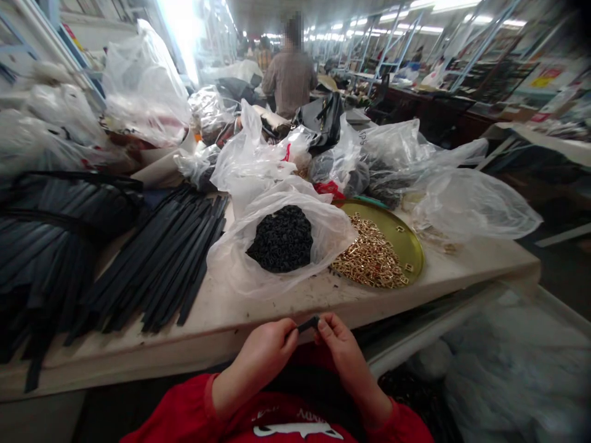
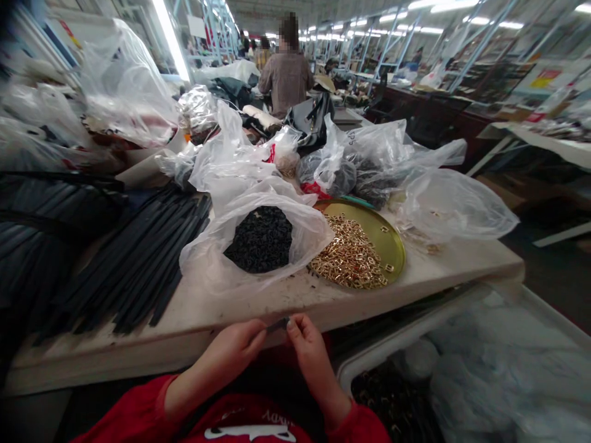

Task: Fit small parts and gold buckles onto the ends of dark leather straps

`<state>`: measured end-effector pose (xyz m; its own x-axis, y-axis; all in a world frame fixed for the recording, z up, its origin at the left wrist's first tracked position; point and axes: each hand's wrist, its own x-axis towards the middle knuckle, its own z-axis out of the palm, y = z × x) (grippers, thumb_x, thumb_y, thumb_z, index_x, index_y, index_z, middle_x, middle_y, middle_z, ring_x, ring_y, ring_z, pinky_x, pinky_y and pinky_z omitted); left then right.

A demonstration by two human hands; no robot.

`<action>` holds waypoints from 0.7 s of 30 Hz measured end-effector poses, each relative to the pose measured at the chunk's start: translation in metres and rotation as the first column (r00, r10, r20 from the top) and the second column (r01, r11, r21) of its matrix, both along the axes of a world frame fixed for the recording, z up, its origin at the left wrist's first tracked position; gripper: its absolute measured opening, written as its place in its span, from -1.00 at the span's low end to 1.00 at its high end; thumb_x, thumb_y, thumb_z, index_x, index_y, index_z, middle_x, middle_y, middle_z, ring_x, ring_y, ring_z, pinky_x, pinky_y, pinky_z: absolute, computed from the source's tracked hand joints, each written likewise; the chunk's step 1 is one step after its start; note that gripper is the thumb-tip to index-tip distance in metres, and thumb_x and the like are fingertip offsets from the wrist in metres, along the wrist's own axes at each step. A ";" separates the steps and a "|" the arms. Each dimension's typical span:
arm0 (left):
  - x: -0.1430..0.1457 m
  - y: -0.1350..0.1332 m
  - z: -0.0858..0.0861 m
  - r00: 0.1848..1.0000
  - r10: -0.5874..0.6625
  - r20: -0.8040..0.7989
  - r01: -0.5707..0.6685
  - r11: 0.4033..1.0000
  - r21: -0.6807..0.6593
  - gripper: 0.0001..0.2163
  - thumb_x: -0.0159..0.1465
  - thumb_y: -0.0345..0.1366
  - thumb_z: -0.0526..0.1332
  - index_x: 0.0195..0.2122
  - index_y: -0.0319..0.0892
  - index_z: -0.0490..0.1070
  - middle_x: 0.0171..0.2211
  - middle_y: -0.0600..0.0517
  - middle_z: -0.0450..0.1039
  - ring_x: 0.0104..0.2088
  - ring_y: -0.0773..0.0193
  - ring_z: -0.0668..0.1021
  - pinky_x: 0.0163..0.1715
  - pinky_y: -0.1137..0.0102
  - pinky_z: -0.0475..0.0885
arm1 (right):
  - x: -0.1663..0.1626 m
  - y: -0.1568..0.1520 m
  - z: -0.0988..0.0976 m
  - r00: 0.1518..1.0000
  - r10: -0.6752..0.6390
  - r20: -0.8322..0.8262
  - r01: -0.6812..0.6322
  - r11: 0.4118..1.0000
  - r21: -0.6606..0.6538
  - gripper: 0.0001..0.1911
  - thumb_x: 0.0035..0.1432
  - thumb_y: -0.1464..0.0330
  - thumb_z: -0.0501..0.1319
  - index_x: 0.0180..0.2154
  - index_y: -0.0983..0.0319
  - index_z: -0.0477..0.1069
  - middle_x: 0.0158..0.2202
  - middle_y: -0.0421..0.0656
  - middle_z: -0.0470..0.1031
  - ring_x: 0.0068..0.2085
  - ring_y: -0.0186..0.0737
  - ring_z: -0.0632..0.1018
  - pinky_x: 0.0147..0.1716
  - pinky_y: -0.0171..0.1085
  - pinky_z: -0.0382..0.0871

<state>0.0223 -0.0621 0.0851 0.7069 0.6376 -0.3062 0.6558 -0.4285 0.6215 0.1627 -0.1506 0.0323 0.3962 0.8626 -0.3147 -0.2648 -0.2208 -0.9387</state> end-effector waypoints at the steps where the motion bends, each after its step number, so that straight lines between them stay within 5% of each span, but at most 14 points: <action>1: -0.001 0.000 -0.002 0.999 -0.021 -0.025 0.022 0.999 0.031 -0.74 0.23 -0.27 -0.07 -0.49 -0.18 0.34 -0.55 0.04 0.40 -0.52 0.30 0.39 -0.54 0.43 0.07 | 0.000 -0.001 0.000 0.995 0.000 0.103 -0.002 1.000 0.015 -0.75 0.03 0.15 0.19 -0.43 0.22 0.35 -0.53 -0.26 0.35 -0.46 -0.33 0.34 -0.42 -0.34 0.20; 4: -0.005 0.000 -0.005 0.995 -0.086 -0.051 0.088 0.995 0.052 -0.74 0.21 -0.27 -0.05 -0.51 -0.18 0.35 -0.56 0.04 0.39 -0.54 0.32 0.36 -0.56 0.42 0.03 | -0.001 -0.005 0.003 0.975 -0.002 0.223 -0.006 0.999 0.036 -0.78 -0.03 0.20 0.26 -0.46 0.22 0.36 -0.45 -0.22 0.40 -0.37 -0.28 0.40 -0.33 -0.32 0.25; 9: -0.002 -0.004 -0.006 0.999 -0.035 0.008 0.035 0.983 -0.179 -0.73 0.19 -0.25 -0.06 -0.55 -0.20 0.31 -0.61 0.08 0.32 -0.59 0.37 0.32 -0.62 0.47 0.05 | -0.006 -0.008 0.004 0.975 0.074 -0.208 -0.081 0.996 -0.029 -0.69 -0.08 0.23 0.30 -0.26 0.16 0.33 -0.48 -0.30 0.36 -0.49 -0.39 0.40 -0.48 -0.37 0.28; 13: -0.007 -0.003 -0.004 0.996 0.033 0.083 0.009 0.892 -0.451 -0.71 0.21 -0.19 -0.09 -0.52 -0.21 0.28 -0.64 0.11 0.30 -0.65 0.41 0.31 -0.66 0.51 0.13 | -0.005 -0.006 0.005 0.937 0.111 -0.332 -0.147 0.986 -0.084 -0.70 -0.08 0.24 0.31 -0.28 0.20 0.36 -0.54 -0.29 0.37 -0.54 -0.42 0.38 -0.51 -0.40 0.27; 17: -0.034 0.009 0.003 0.994 0.061 0.094 0.003 0.825 -0.565 -0.72 0.20 -0.12 -0.05 -0.47 -0.21 0.26 -0.61 0.11 0.35 -0.66 0.42 0.33 -0.67 0.53 0.17 | 0.006 0.003 0.011 0.949 -0.038 -0.312 0.022 0.998 -0.054 -0.74 -0.12 0.24 0.33 -0.39 0.23 0.37 -0.60 -0.32 0.31 -0.60 -0.44 0.29 -0.60 -0.42 0.16; 21: -0.056 0.017 0.005 0.990 0.132 0.054 -0.065 0.754 -0.654 -0.74 0.18 -0.10 -0.02 -0.47 -0.20 0.22 -0.65 0.14 0.31 -0.69 0.44 0.30 -0.67 0.54 0.16 | 0.011 0.013 0.015 0.974 -0.058 -0.221 0.056 0.998 -0.015 -0.74 -0.12 0.22 0.32 -0.40 0.23 0.38 -0.62 -0.32 0.28 -0.60 -0.44 0.26 -0.60 -0.42 0.13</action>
